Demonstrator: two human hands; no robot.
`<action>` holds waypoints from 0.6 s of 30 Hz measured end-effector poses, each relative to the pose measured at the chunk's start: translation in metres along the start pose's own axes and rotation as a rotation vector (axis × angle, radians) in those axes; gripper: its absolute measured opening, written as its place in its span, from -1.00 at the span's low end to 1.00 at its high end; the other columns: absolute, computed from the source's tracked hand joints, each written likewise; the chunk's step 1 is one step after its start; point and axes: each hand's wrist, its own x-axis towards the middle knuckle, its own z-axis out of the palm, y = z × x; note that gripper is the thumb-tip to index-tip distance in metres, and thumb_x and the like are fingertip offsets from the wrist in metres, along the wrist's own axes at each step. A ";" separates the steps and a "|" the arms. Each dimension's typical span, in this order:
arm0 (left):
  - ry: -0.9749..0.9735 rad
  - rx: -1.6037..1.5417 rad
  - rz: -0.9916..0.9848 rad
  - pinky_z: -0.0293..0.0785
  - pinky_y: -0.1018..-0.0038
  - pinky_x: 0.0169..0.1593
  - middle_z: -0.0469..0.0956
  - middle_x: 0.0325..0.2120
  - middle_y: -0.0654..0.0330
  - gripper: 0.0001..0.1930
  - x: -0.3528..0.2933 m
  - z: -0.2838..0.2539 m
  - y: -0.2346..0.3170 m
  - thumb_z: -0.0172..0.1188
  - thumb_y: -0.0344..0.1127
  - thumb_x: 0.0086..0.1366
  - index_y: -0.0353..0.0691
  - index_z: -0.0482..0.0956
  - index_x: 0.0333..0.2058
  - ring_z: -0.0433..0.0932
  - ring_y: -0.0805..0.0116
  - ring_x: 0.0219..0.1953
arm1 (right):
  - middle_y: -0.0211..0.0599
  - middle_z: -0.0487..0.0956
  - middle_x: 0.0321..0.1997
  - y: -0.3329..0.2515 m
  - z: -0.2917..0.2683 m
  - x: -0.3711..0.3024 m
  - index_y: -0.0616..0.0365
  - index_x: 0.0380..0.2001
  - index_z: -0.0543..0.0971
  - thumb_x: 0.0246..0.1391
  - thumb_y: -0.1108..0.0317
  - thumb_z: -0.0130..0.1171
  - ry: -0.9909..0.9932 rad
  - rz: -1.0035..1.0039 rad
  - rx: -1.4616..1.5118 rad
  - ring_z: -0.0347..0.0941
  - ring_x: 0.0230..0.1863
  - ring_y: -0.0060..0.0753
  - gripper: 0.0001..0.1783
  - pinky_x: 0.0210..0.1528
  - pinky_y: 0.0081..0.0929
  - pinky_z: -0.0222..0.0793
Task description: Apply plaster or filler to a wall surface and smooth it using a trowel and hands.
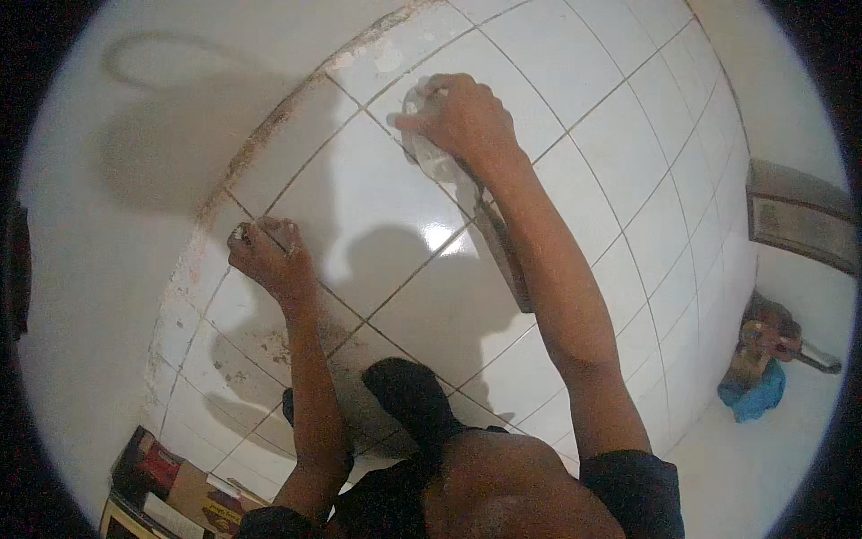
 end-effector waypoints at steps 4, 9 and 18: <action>0.002 0.010 -0.022 0.13 0.08 0.11 0.30 -0.14 0.00 -0.75 -0.001 0.000 0.000 0.24 -0.30 0.11 -0.25 0.45 -0.27 0.22 -0.01 -0.02 | -0.03 0.65 -0.17 0.009 0.010 0.001 0.07 -0.07 0.63 -0.32 -0.16 0.45 0.070 -0.049 -0.017 0.61 -0.13 -0.02 -0.26 -0.02 -0.21 0.51; 0.061 -0.020 0.011 0.14 0.10 0.09 0.31 -0.15 0.00 -0.75 0.001 0.002 -0.003 0.24 -0.30 0.10 -0.23 0.44 -0.28 0.22 0.00 -0.03 | 0.12 0.63 -0.16 0.013 0.012 -0.013 0.22 -0.06 0.61 -0.25 -0.04 0.46 0.041 -0.051 0.034 0.62 -0.14 -0.09 -0.29 -0.04 -0.25 0.52; 0.070 -0.033 0.017 0.14 0.09 0.08 0.30 -0.17 -0.02 -0.76 0.002 0.000 0.001 0.23 -0.27 0.10 -0.24 0.45 -0.31 0.22 -0.02 -0.07 | -0.14 0.65 -0.13 0.020 0.014 -0.023 0.03 -0.09 0.63 -0.26 -0.16 0.41 -0.022 -0.042 0.090 0.58 -0.04 -0.06 -0.32 0.04 -0.15 0.45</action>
